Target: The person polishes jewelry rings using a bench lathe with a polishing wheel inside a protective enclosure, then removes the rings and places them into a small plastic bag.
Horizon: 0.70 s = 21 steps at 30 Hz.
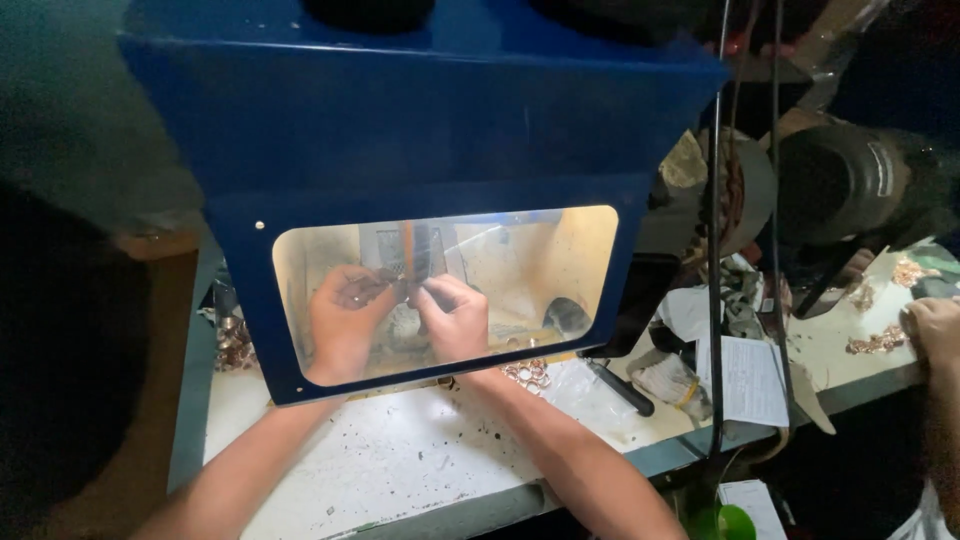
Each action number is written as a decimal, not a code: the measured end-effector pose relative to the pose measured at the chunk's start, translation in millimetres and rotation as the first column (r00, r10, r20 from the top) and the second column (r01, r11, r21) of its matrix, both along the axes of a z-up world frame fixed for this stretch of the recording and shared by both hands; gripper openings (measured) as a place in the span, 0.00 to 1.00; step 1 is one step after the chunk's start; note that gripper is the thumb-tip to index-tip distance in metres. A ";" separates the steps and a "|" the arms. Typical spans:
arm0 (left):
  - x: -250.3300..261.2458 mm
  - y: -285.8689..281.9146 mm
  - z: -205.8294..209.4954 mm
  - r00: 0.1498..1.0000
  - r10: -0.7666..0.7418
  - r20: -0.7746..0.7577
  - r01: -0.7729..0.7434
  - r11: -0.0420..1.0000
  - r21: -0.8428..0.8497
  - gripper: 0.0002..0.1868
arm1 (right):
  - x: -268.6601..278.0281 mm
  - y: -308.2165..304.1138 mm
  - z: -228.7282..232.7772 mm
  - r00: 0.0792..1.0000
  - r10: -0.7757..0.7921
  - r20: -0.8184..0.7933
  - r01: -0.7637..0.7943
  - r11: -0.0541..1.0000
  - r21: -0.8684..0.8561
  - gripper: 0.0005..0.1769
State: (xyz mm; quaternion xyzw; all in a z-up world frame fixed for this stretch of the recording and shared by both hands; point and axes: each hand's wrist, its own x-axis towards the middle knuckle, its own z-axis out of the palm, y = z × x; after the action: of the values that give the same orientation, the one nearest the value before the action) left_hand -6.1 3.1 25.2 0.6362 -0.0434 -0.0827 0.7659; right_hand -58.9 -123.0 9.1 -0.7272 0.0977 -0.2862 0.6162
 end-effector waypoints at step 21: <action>-12.2 -14.8 11.2 0.999 -0.017 0.035 0.012 0.993 0.117 0.16 | -6.4 -22.2 -3.9 0.993 -0.013 -0.120 0.010 1.000 -0.027 0.09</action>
State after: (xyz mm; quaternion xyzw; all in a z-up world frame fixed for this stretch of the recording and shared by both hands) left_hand -18.3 -11.7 36.4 0.6810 -0.0570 -0.0791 0.7257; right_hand -65.3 -145.2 5.2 -0.7506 0.1352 -0.2465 0.5980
